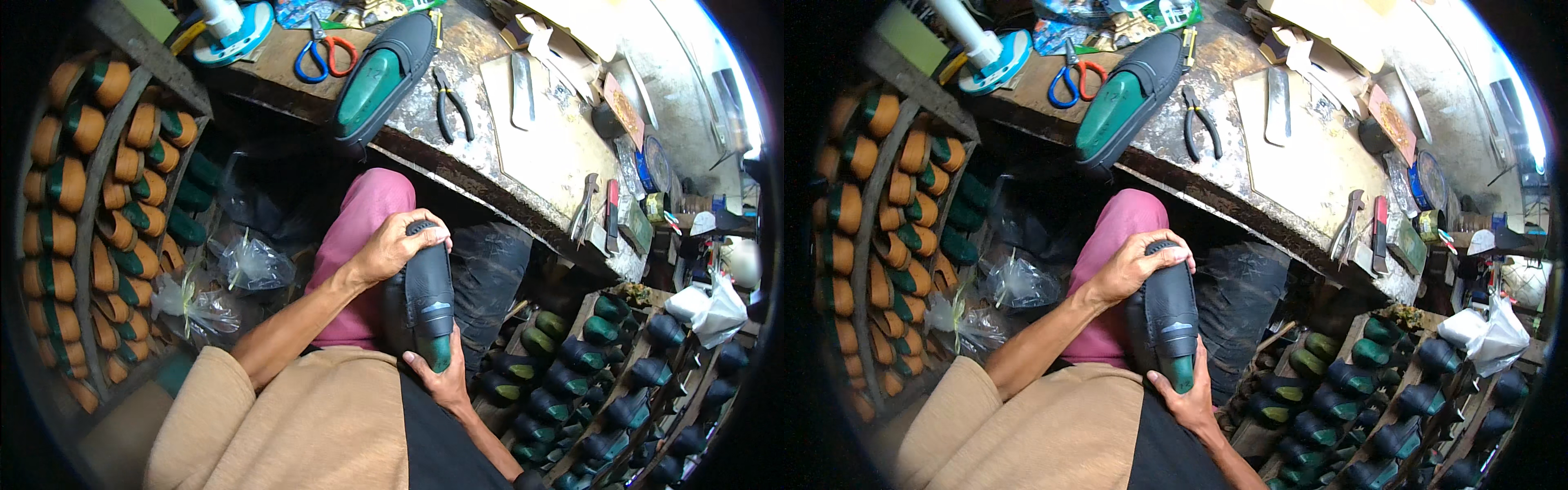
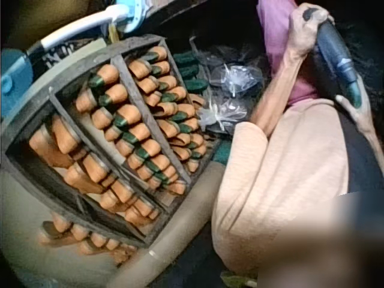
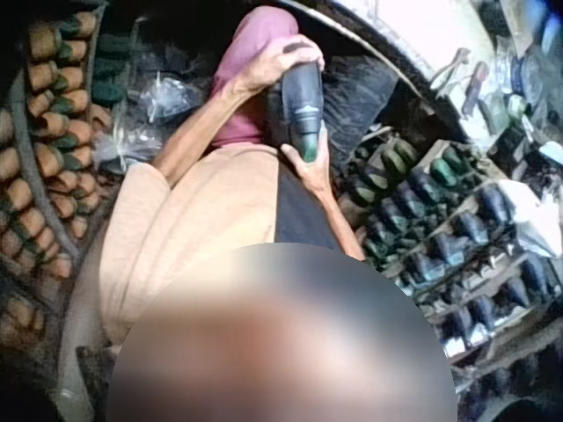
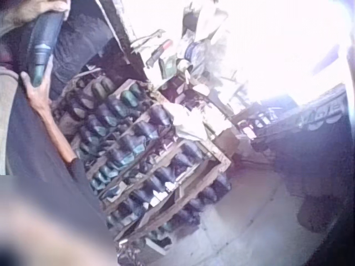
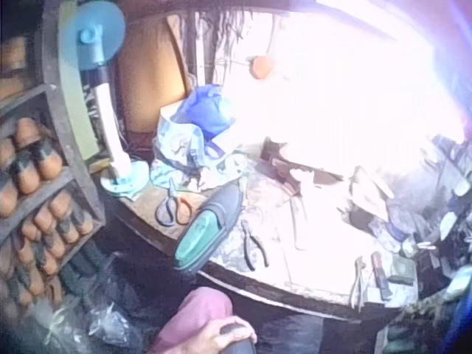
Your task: The person uses a hammer and a curved metal tool to tap and press the sole and heel of a black slip-on shoe with a green insole. They repeatedly reposition the shoe on their lap, tap along the sole edge, and check the fit of the sole to the upper.
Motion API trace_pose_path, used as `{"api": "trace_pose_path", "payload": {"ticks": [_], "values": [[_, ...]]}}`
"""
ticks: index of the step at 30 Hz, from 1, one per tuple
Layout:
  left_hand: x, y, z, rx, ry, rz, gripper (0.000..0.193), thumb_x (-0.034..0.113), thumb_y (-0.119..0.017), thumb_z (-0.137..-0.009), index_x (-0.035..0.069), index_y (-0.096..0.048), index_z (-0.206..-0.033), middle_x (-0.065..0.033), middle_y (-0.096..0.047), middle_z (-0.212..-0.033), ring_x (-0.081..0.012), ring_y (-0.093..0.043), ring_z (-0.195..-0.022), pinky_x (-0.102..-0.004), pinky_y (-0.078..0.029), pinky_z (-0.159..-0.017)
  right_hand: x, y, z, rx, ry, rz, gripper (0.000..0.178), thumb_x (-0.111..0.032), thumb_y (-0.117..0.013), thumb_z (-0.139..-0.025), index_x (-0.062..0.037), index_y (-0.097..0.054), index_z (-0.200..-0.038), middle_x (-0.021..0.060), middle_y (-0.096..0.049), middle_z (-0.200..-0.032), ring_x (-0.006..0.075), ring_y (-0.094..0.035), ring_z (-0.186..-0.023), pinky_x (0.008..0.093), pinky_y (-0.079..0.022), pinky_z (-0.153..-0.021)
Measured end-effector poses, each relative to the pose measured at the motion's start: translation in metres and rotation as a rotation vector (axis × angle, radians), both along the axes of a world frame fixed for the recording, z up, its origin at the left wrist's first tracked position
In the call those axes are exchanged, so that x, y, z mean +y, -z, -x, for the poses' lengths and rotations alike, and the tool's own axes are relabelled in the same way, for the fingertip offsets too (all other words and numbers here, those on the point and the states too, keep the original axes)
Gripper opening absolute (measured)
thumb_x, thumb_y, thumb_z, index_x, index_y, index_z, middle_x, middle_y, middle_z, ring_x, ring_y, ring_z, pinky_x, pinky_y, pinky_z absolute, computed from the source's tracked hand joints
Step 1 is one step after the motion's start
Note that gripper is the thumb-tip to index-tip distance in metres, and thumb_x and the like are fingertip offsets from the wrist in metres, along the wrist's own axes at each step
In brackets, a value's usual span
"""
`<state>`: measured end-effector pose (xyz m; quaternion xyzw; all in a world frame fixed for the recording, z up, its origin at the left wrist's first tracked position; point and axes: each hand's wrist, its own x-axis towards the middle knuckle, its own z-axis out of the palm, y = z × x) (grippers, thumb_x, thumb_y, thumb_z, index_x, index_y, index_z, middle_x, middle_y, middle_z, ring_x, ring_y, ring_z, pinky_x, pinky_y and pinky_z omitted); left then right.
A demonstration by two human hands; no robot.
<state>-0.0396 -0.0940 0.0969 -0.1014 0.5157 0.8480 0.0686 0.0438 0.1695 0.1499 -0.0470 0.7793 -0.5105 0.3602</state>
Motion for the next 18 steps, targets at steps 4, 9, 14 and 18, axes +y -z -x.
{"api": "trace_pose_path", "payload": {"ticks": [4,9,14,18], "values": [[0.005,0.021,0.013,-0.048,0.148,-0.244,0.035,0.015,-0.076,-0.091,0.002,-0.071,-0.122,-0.0122,-0.076,-0.116,-0.0214,-0.073,-0.113,-0.0386,-0.057,-0.107,0.024,0.016,0.011,-0.267,0.006,0.02,0.106,-0.025,-0.097,-0.082,-0.0004,-0.041,-0.169,0.017,-0.062,-0.15,0.0291,-0.059,-0.138,0.0412,-0.045,-0.121],[0.011,0.025,0.025,-0.025,0.203,-0.361,0.042,0.009,-0.075,-0.075,0.005,-0.065,-0.116,-0.0093,-0.065,-0.115,-0.023,-0.068,-0.116,-0.0384,-0.052,-0.109,0.05,0.024,0.038,-0.409,-0.171,-0.026,0.124,-0.026,-0.098,-0.065,0.0013,-0.039,-0.171,0.0185,-0.058,-0.16,0.0335,-0.055,-0.148,0.0456,-0.04,-0.129],[0.013,0.022,0.04,0.032,0.246,-0.433,0.044,0.012,-0.076,-0.073,0.007,-0.062,-0.114,-0.0081,-0.061,-0.112,-0.021,-0.063,-0.113,-0.0374,-0.048,-0.108,0.057,0.027,0.063,-0.554,-0.336,0.009,0.126,-0.016,-0.094,-0.069,-0.0023,-0.028,-0.176,0.0165,-0.053,-0.164,0.0299,-0.05,-0.153,0.0462,-0.036,-0.132],[0.009,0.032,0.042,0.151,0.267,-0.449,0.036,0.01,-0.074,-0.077,0.008,-0.062,-0.11,-0.0044,-0.059,-0.108,-0.0168,-0.06,-0.108,-0.033,-0.046,-0.104,0.059,0.027,0.065,-0.596,-0.401,0.058,0.128,-0.011,-0.094,-0.072,-0.004,-0.023,-0.178,0.0134,-0.053,-0.164,0.0273,-0.049,-0.153,0.0463,-0.036,-0.132]]}}
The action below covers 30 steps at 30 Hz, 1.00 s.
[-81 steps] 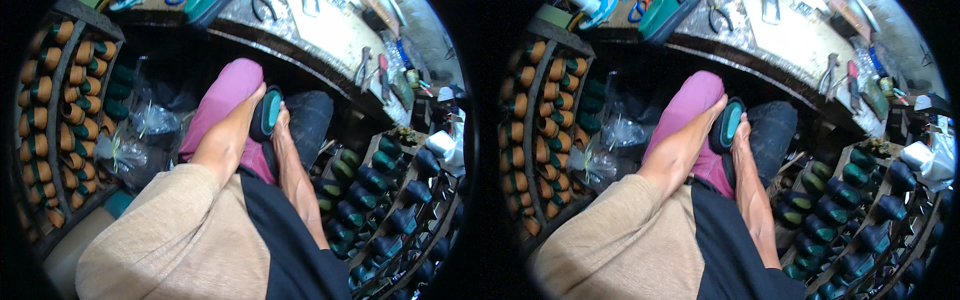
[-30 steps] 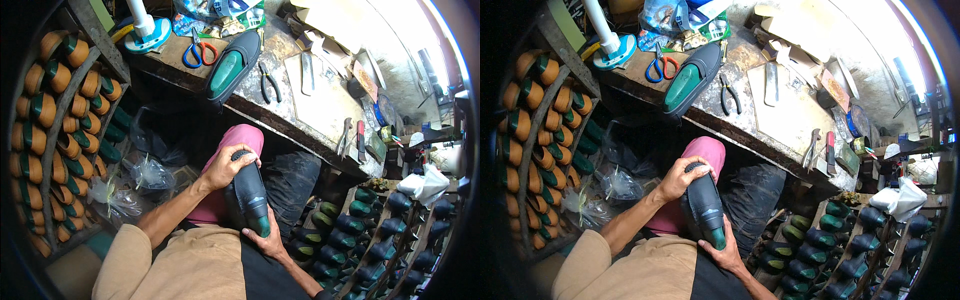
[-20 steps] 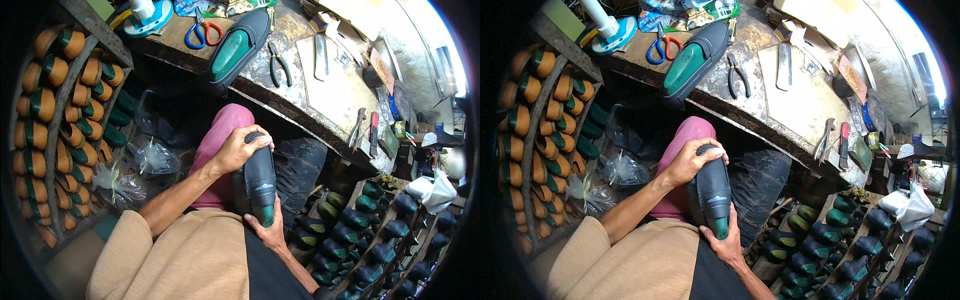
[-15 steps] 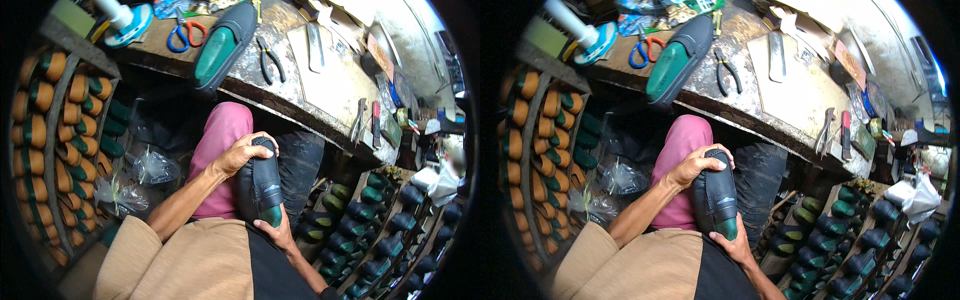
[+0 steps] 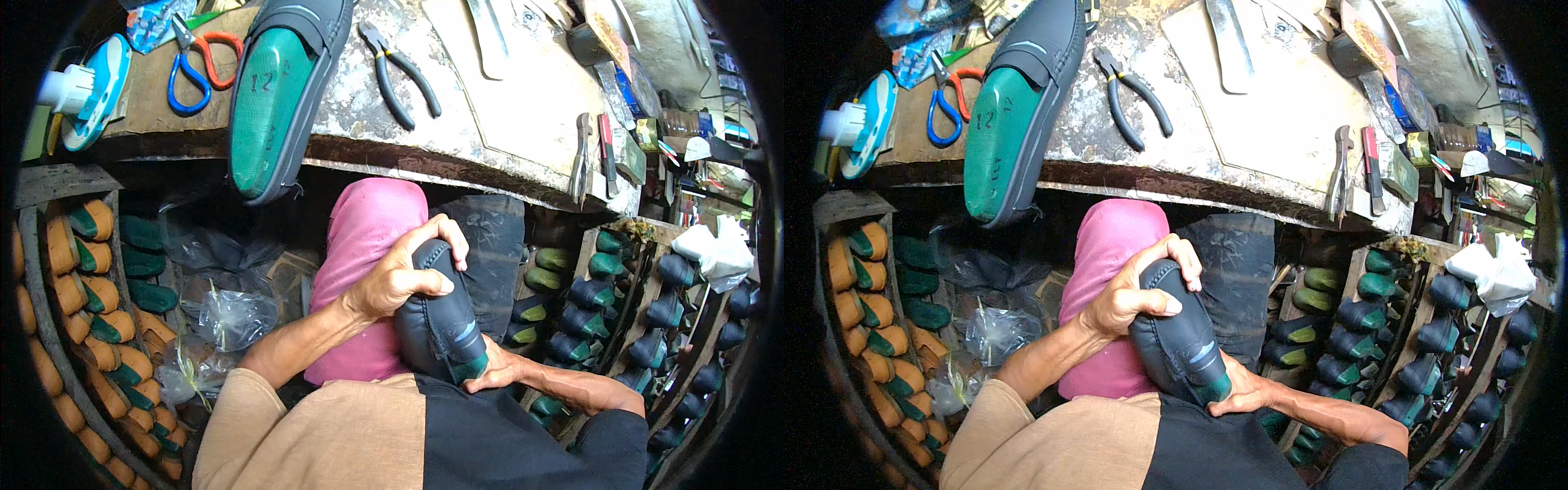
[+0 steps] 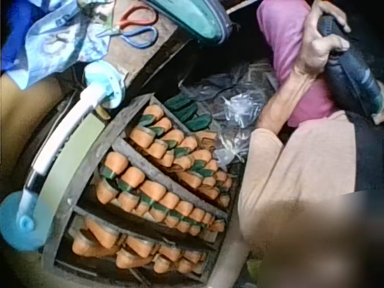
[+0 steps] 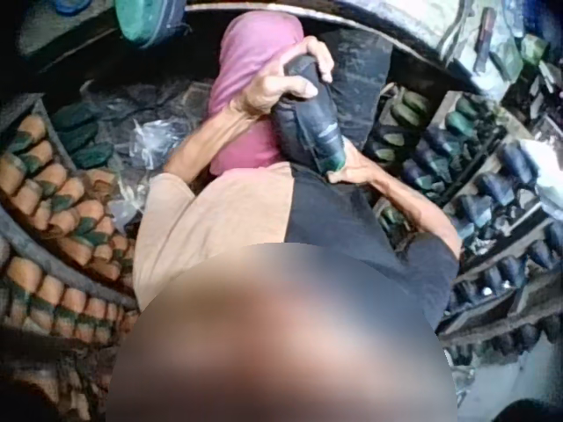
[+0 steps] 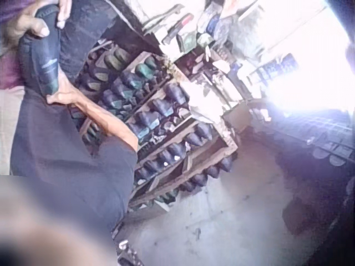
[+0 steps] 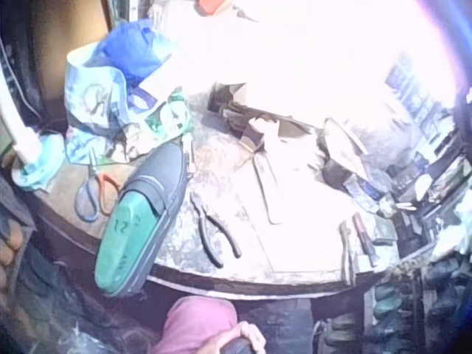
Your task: The person uses a hammer and a curved metal tool to tap and press the sole and heel of a black slip-on shoe with a green insole. They repeatedly reposition the shoe on their lap, tap along the sole edge, and check the fit of the sole to the upper.
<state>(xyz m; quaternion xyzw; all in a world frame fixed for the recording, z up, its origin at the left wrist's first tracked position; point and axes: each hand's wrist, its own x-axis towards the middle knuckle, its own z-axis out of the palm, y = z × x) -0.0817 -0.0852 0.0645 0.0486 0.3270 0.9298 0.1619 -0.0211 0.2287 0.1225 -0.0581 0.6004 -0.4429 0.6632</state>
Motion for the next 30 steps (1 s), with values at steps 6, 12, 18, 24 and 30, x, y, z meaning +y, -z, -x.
{"api": "trace_pose_path", "payload": {"ticks": [6,12,18,24,30], "values": [[0.009,0.006,0.01,0.043,0.042,-0.034,0.043,0.02,-0.078,-0.071,0.006,-0.063,-0.108,-0.0082,-0.06,-0.109,-0.0214,-0.061,-0.109,-0.0365,-0.046,-0.105,-0.006,-0.009,-0.012,0.158,0.05,-0.082,0.115,-0.013,-0.094,-0.071,-0.0003,-0.036,-0.17,0.0135,-0.06,-0.152,0.0272,-0.058,-0.14,0.0449,-0.045,-0.124],[0.001,0.004,0.01,-0.055,0.03,0.031,0.041,0.015,-0.072,-0.092,-0.002,-0.069,-0.129,-0.0163,-0.076,-0.122,-0.0264,-0.074,-0.12,-0.0425,-0.056,-0.115,-0.036,-0.031,-0.039,0.552,0.187,-0.193,0.119,-0.015,-0.092,-0.073,-0.0022,-0.03,-0.174,0.0201,-0.062,-0.148,0.0335,-0.062,-0.138,0.0447,-0.048,-0.121],[-0.005,-0.011,-0.027,-0.069,-0.209,0.314,0.023,0.019,-0.068,-0.112,-0.001,-0.072,-0.123,-0.0161,-0.08,-0.117,-0.0262,-0.077,-0.112,-0.0418,-0.06,-0.108,-0.063,-0.037,-0.06,0.708,0.256,-0.201,0.12,-0.03,-0.097,-0.089,0.0073,-0.019,-0.173,0.0348,-0.058,-0.158,0.0444,-0.063,-0.147,0.05,-0.047,-0.125],[-0.008,-0.027,-0.041,-0.066,-0.313,0.495,0.022,0.02,-0.069,-0.113,-0.001,-0.073,-0.119,-0.0143,-0.081,-0.11,-0.0231,-0.079,-0.105,-0.039,-0.062,-0.103,-0.07,-0.038,-0.064,0.81,0.246,-0.125,0.115,-0.023,-0.094,-0.089,0.006,-0.022,-0.173,0.0358,-0.059,-0.157,0.0495,-0.063,-0.146,0.0505,-0.049,-0.123],[0.001,-0.02,-0.026,-0.181,-0.338,0.393,0.027,0.025,-0.072,-0.113,-0.002,-0.075,-0.119,-0.0122,-0.082,-0.108,-0.0204,-0.079,-0.103,-0.0359,-0.062,-0.098,-0.085,-0.048,-0.054,0.791,0.287,-0.309,0.107,-0.03,-0.093,-0.09,0.005,-0.031,-0.169,0.0362,-0.062,-0.153,0.0496,-0.066,-0.14,0.0504,-0.052,-0.119]]}}
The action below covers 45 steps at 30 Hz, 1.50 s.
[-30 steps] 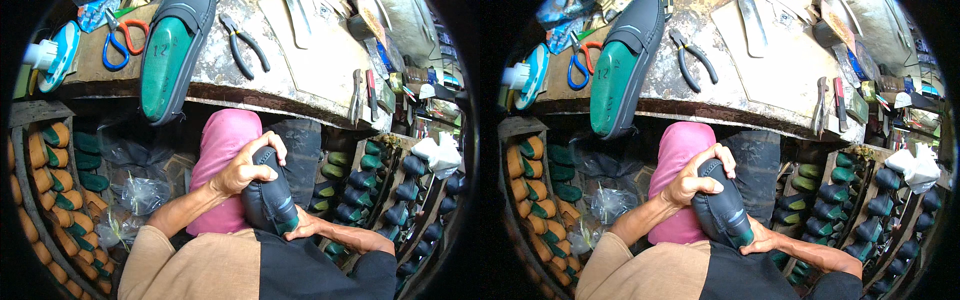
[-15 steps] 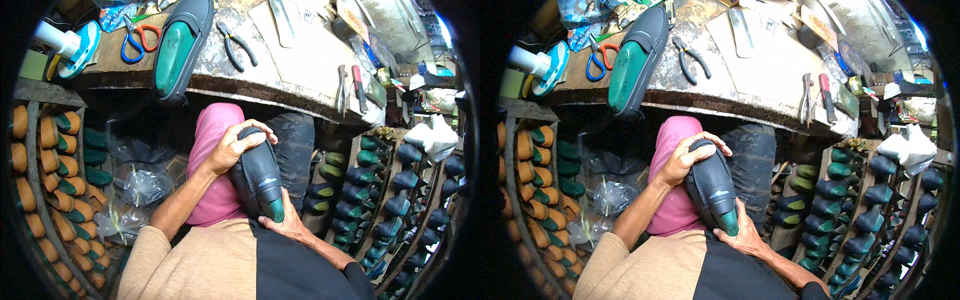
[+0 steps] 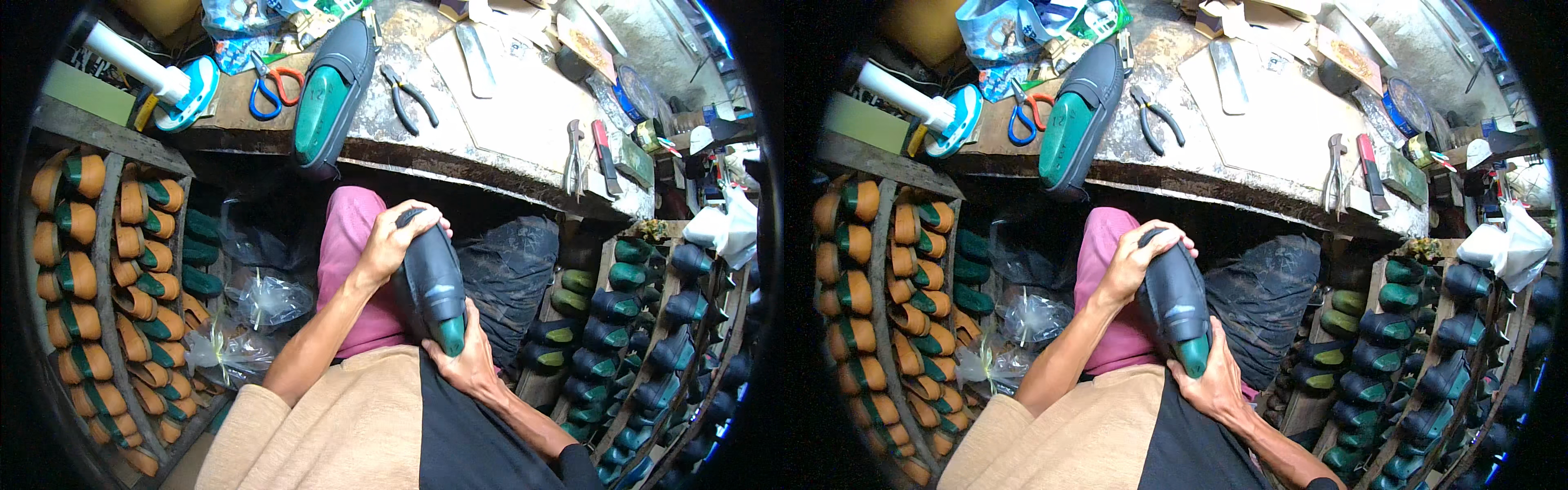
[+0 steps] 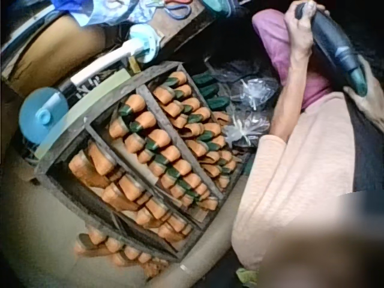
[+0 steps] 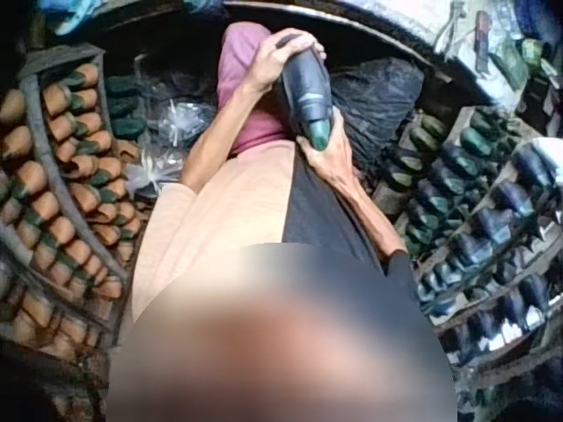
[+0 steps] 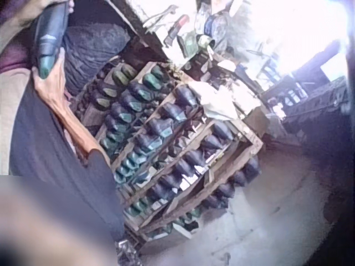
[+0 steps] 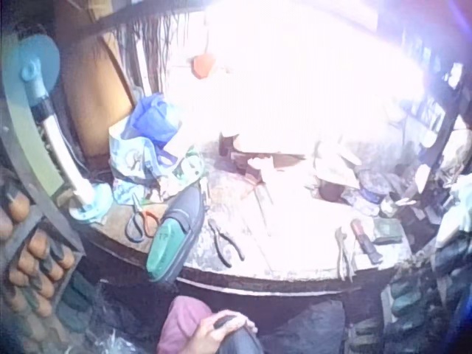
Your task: The person uses a hammer and a curved metal tool to tap and press the sole and heel of a black slip-on shoe with a green insole. They repeatedly reposition the shoe on their lap, tap along the sole edge, and check the fit of the sole to the upper.
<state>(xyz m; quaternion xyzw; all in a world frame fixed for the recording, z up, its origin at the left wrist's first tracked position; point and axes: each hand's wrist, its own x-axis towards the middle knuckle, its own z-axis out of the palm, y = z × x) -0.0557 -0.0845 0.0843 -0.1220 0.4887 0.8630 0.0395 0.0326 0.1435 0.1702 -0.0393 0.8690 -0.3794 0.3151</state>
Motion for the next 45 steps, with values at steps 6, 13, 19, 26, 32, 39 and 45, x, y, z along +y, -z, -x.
{"api": "trace_pose_path", "payload": {"ticks": [6,13,19,26,32,39,45], "values": [[0.048,0.036,0.007,-0.309,-0.159,-0.009,0.049,0.045,-0.078,-0.11,-0.001,-0.077,-0.126,-0.0097,-0.083,-0.109,-0.0166,-0.075,-0.102,-0.0347,-0.059,-0.098,0.0,0.014,0.015,0.035,0.207,0.101,0.111,-0.048,-0.089,-0.093,0.005,-0.03,-0.171,0.0375,-0.065,-0.148,0.0487,-0.067,-0.139,0.0518,-0.051,-0.119],[0.067,0.126,0.023,-0.583,-0.16,-0.316,0.049,0.044,-0.08,-0.108,-0.004,-0.079,-0.118,-0.014,-0.083,-0.107,-0.0275,-0.081,-0.087,-0.0479,-0.069,-0.081,0.01,0.104,0.056,-0.445,0.626,0.477,0.068,-0.061,-0.052,-0.118,-0.001,-0.073,-0.141,0.0086,-0.076,-0.129,0.0167,-0.069,-0.111,0.0348,-0.055,-0.102],[0.055,0.198,0.073,-0.587,-0.061,-0.354,0.044,0.047,-0.057,-0.115,0.01,-0.081,-0.112,-0.0113,-0.084,-0.104,-0.0288,-0.08,-0.088,-0.0506,-0.068,-0.087,-0.02,0.167,0.111,-0.234,0.645,0.43,0.066,-0.057,-0.055,-0.118,0.0039,-0.077,-0.13,0.0122,-0.078,-0.113,0.019,-0.071,-0.097,0.0373,-0.057,-0.089],[0.074,0.229,0.062,-0.629,-0.096,-0.19,0.07,0.066,-0.042,-0.117,0.007,-0.08,-0.122,-0.0155,-0.083,-0.12,-0.0309,-0.078,-0.108,-0.0526,-0.06,-0.107,-0.016,0.213,0.116,-0.516,0.751,0.57,0.072,-0.067,-0.052,-0.115,-0.0075,-0.069,-0.152,0.0152,-0.077,-0.141,0.0277,-0.075,-0.119,0.0439,-0.06,-0.107],[0.103,0.207,0.055,-0.574,-0.177,-0.069,0.074,0.068,-0.04,-0.116,0.005,-0.077,-0.129,-0.0167,-0.08,-0.126,-0.0318,-0.076,-0.114,-0.0511,-0.056,-0.112,-0.009,0.208,0.119,-0.475,0.786,0.506,0.077,-0.07,-0.043,-0.117,-0.0057,-0.071,-0.148,0.0176,-0.077,-0.136,0.0329,-0.073,-0.119,0.048,-0.057,-0.111],[0.097,0.204,0.058,-0.545,-0.193,0.004,0.079,0.07,-0.037,-0.116,0.003,-0.074,-0.137,-0.0181,-0.077,-0.133,-0.0329,-0.073,-0.121,-0.0494,-0.051,-0.118,-0.014,0.213,0.119,-0.487,0.822,0.39,0.073,-0.067,-0.044,-0.118,-0.0039,-0.074,-0.142,0.0188,-0.079,-0.131,0.0353,-0.075,-0.113,0.0508,-0.057,-0.107],[0.093,0.209,0.059,-0.517,-0.173,0.14,0.085,0.072,-0.035,-0.115,0.001,-0.071,-0.144,-0.0193,-0.075,-0.139,-0.0339,-0.07,-0.127,-0.0479,-0.046,-0.123,-0.016,0.236,0.123,-0.459,0.795,0.507,0.071,-0.067,-0.045,-0.118,-0.0055,-0.075,-0.138,0.0163,-0.078,-0.129,0.0318,-0.076,-0.114,0.0473,-0.06,-0.106]]}}
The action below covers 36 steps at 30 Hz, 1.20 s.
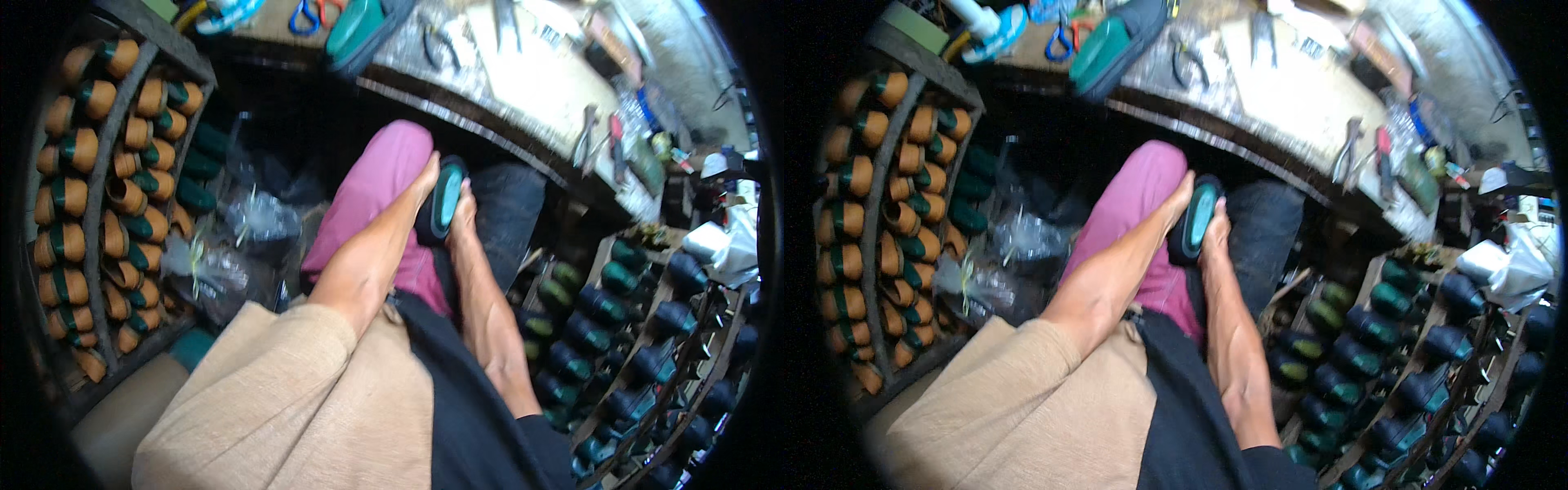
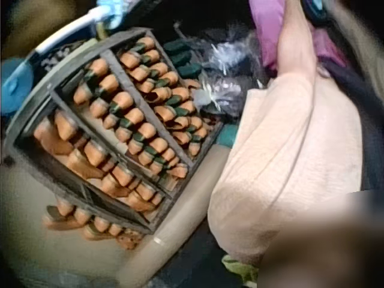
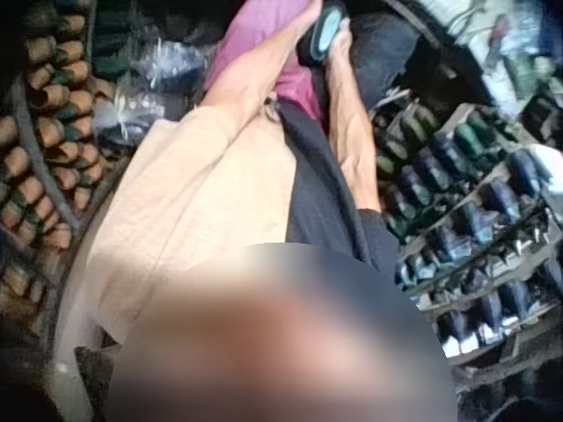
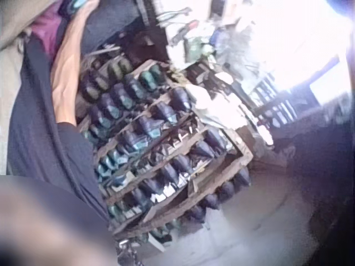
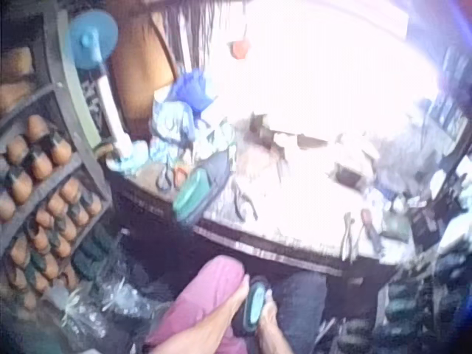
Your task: The person uses a hammer and a curved metal tool to tap and press the sole and heel of a black slip-on shoe with a green insole. They repeatedly reposition the shoe on their lap, tap along the sole edge, and check the fit of the sole to the upper.
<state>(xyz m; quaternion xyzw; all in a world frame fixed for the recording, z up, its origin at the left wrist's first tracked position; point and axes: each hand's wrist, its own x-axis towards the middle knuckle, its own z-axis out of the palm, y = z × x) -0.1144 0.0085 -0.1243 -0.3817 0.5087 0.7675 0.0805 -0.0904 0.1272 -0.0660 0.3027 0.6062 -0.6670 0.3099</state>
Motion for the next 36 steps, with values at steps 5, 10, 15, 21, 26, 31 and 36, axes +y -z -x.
{"api": "trace_pose_path", "payload": {"ticks": [5,10,15,21,26,31,36], "values": [[-0.025,-0.032,-0.016,-0.117,0.122,0.02,0.087,0.074,-0.048,-0.111,0.001,-0.068,-0.152,-0.0203,-0.074,-0.142,-0.0304,-0.071,-0.129,-0.047,-0.051,-0.119,0.0,-0.012,-0.014,0.034,-0.04,0.037,0.076,-0.068,-0.048,-0.118,-0.0035,-0.068,-0.153,0.0151,-0.076,-0.14,0.0293,-0.075,-0.122,0.0444,-0.059,-0.11],[-0.038,-0.073,-0.044,-0.128,0.038,-0.113,0.094,0.078,-0.066,-0.102,-0.003,-0.069,-0.151,-0.0226,-0.072,-0.147,-0.0326,-0.065,-0.14,-0.0462,-0.05,-0.119,0.007,-0.058,-0.035,0.092,-0.009,0.407,0.067,-0.058,-0.043,-0.122,-0.0016,-0.07,-0.147,0.0126,-0.078,-0.136,0.0237,-0.077,-0.117,0.0387,-0.061,-0.105],[-0.041,-0.101,-0.049,0.193,0.135,-0.175,0.08,0.066,-0.061,-0.112,-0.002,-0.066,-0.156,-0.0147,-0.07,-0.153,-0.0232,-0.065,-0.14,-0.0387,-0.047,-0.124,0.007,-0.105,-0.02,0.419,0.037,0.524,0.065,-0.056,-0.045,-0.122,-0.0034,-0.062,-0.157,0.011,-0.07,-0.153,0.0227,-0.065,-0.139,0.0424,-0.047,-0.124],[-0.032,-0.121,-0.077,0.211,0.078,-0.26,0.068,0.055,-0.054,-0.121,-0.001,-0.063,-0.159,-0.0098,-0.071,-0.153,-0.0176,-0.064,-0.14,-0.0353,-0.047,-0.125,0.011,-0.117,-0.052,0.393,-0.045,0.342,0.066,-0.049,-0.057,-0.12,-0.0005,-0.051,-0.164,0.0107,-0.06,-0.159,0.0214,-0.058,-0.144,0.0373,-0.044,-0.124],[-0.031,-0.152,-0.09,0.315,0.141,-0.154,0.068,0.056,-0.056,-0.12,-0.003,-0.068,-0.152,-0.0074,-0.074,-0.145,-0.0159,-0.064,-0.136,-0.0349,-0.049,-0.119,0.016,-0.137,-0.074,0.476,-0.092,0.256,0.085,-0.04,-0.057,-0.117,0.0113,-0.025,-0.177,0.0241,-0.043,-0.174,0.0291,-0.048,-0.158,0.039,-0.038,-0.131],[-0.041,-0.215,-0.113,0.561,0.277,0.085,0.082,0.062,-0.058,-0.117,-0.005,-0.053,-0.163,-0.012,-0.066,-0.152,-0.0221,-0.06,-0.142,-0.0384,-0.046,-0.124,0.018,-0.174,-0.091,0.669,-0.059,0.359,0.084,-0.035,-0.06,-0.104,0.0015,-0.033,-0.175,0.018,-0.055,-0.163,0.0281,-0.056,-0.149,0.0409,-0.041,-0.128],[-0.044,-0.246,-0.137,0.499,0.394,0.211,0.108,0.055,-0.088,-0.1,-0.003,-0.032,-0.171,-0.0214,-0.056,-0.16,-0.028,-0.054,-0.15,-0.0417,-0.041,-0.129,0.023,-0.184,-0.093,0.651,-0.195,0.14,0.093,-0.042,-0.066,-0.108,0.0082,-0.027,-0.175,0.0234,-0.053,-0.165,0.0311,-0.054,-0.15,0.0414,-0.039,-0.129]]}}
